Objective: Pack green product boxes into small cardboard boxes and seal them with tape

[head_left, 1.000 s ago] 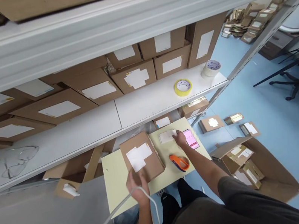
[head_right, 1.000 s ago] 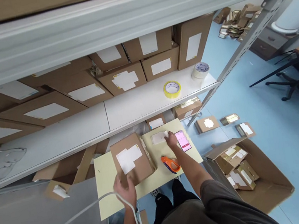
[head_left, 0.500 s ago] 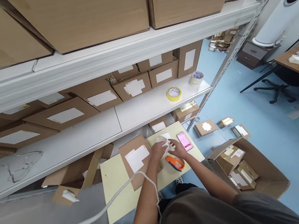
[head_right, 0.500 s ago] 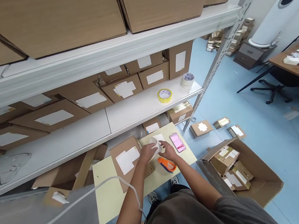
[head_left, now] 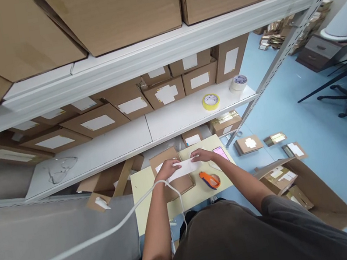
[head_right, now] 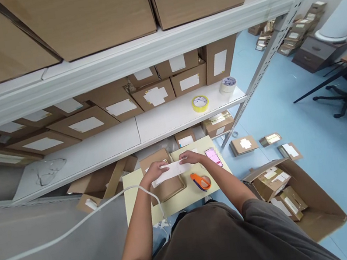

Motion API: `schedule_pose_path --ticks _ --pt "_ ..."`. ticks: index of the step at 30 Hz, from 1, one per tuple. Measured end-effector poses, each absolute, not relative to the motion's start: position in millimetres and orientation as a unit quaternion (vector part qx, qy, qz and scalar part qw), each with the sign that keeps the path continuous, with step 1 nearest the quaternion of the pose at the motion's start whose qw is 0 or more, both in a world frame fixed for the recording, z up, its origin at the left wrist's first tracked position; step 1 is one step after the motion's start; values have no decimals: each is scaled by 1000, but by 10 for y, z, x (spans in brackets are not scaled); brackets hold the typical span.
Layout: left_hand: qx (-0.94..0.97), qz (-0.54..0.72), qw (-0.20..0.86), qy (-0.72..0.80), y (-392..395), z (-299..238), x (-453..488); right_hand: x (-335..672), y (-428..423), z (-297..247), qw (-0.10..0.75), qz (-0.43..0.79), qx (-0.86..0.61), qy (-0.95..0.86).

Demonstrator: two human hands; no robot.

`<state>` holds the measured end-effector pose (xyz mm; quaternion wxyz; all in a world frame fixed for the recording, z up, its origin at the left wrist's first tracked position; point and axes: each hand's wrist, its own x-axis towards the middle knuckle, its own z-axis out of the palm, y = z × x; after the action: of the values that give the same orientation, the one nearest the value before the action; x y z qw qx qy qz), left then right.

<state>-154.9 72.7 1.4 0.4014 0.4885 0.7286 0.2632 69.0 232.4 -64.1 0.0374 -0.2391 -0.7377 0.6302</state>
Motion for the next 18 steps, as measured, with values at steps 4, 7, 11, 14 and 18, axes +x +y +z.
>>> schedule_pose_path --ticks 4,7,11,14,18 --pt "462 287 433 719 659 -39 -1596 663 2406 -626 41 659 -183 -729" --pt "442 307 429 726 642 -76 -1573 638 2440 -638 40 671 -166 -721" --pt "440 323 433 718 644 -95 -1517 618 2464 -666 22 676 -173 -716" --pt "438 329 426 720 628 -80 -1514 668 2505 -680 22 678 -174 -714" --pt "379 374 410 740 545 -40 -1622 825 2644 -680 40 678 -222 -699"
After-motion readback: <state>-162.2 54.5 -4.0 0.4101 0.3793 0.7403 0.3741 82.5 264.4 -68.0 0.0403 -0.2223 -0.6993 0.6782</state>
